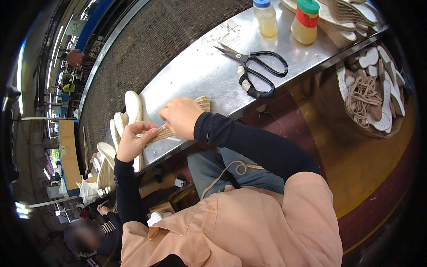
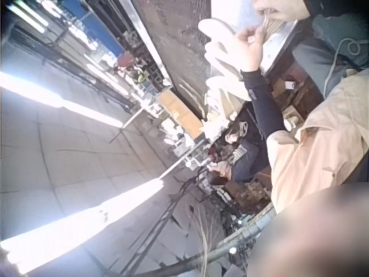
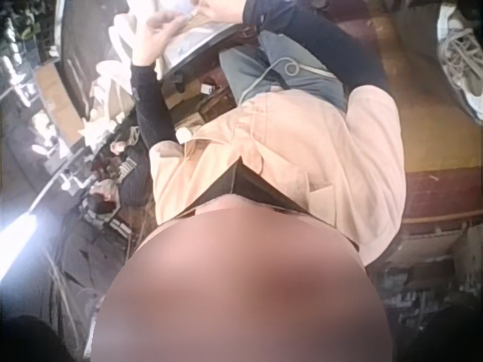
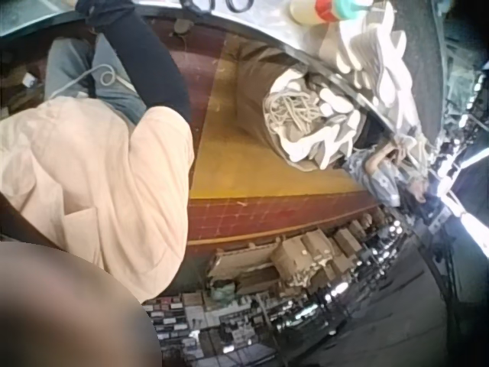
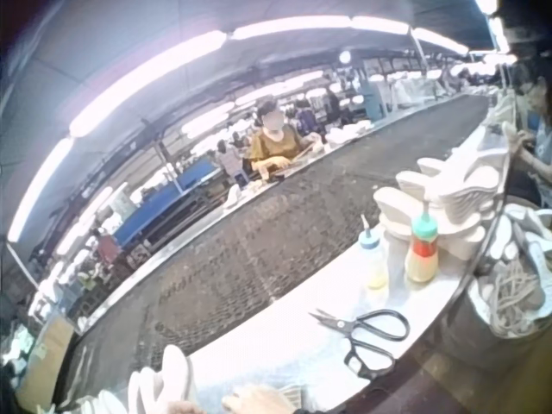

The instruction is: The person wraps a jute rope around the edge of a shoe sole, applies glue to the rope end, and secures it. They then cut the excess rope and place the finished sole aside before starting on another sole.

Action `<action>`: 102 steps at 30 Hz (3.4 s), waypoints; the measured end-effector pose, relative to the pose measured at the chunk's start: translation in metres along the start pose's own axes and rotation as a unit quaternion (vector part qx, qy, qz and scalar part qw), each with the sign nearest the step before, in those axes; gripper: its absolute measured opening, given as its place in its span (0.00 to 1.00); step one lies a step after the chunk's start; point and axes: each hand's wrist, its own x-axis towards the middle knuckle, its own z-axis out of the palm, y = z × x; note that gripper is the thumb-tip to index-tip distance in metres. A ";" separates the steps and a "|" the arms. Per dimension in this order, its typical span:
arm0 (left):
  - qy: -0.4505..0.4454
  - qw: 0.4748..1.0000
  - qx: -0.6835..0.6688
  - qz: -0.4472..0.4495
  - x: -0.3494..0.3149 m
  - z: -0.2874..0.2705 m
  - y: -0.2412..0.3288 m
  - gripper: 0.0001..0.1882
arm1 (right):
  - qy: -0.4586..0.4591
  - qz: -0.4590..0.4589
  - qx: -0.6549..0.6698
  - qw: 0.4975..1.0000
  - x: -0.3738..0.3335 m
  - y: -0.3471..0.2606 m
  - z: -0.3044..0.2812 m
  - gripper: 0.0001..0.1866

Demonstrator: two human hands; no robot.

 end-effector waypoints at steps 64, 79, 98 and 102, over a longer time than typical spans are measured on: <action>-0.098 0.995 -0.015 0.034 0.012 -0.002 -0.011 0.08 | 0.501 0.123 -0.125 0.847 -0.031 0.067 -0.127 0.10; -0.128 0.991 -0.045 -0.002 0.012 0.000 0.000 0.08 | 0.089 0.031 -0.074 0.993 -0.034 -0.019 0.007 0.15; -0.173 0.983 0.006 -0.057 0.020 -0.004 -0.003 0.09 | 0.102 0.028 -0.065 0.992 -0.035 -0.016 0.007 0.15; -0.154 0.987 0.003 -0.052 0.020 -0.002 -0.005 0.10 | 0.100 0.028 -0.067 0.992 -0.035 -0.016 0.007 0.15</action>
